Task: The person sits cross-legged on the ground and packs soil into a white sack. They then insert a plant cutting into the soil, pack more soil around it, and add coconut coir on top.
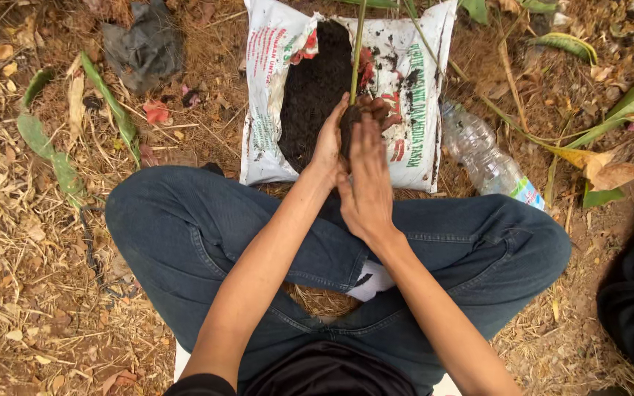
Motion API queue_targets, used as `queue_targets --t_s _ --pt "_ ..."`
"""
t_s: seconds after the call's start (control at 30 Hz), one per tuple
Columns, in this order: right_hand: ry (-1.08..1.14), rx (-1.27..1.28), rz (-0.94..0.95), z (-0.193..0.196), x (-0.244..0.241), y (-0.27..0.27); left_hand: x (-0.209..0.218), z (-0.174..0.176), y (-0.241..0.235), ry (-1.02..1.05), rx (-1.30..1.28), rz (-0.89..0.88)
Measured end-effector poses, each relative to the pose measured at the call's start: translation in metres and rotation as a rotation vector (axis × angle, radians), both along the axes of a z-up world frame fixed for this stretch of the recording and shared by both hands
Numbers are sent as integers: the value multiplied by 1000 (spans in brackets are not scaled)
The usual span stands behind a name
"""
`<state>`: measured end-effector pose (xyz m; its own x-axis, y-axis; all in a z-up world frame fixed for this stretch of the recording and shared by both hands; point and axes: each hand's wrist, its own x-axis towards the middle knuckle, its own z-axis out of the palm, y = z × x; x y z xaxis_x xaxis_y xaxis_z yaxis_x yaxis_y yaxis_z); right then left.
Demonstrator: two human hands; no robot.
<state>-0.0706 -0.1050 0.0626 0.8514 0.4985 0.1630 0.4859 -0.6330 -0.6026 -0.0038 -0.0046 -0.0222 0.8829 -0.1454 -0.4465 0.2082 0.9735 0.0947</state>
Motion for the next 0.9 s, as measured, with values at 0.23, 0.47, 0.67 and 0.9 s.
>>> queue_targets --t_s 0.23,0.47,0.67,0.9 --pt "24 -37 17 5 1 9 4 -45 -10 -424 -216 122" --pt "8 75 52 22 36 -5 -5 -8 5 -269 166 -95" --pt "20 116 143 18 50 2 -3 7 7 -221 241 -136" --pt "-30 159 113 1 38 0 -3 8 5 -156 119 -110"
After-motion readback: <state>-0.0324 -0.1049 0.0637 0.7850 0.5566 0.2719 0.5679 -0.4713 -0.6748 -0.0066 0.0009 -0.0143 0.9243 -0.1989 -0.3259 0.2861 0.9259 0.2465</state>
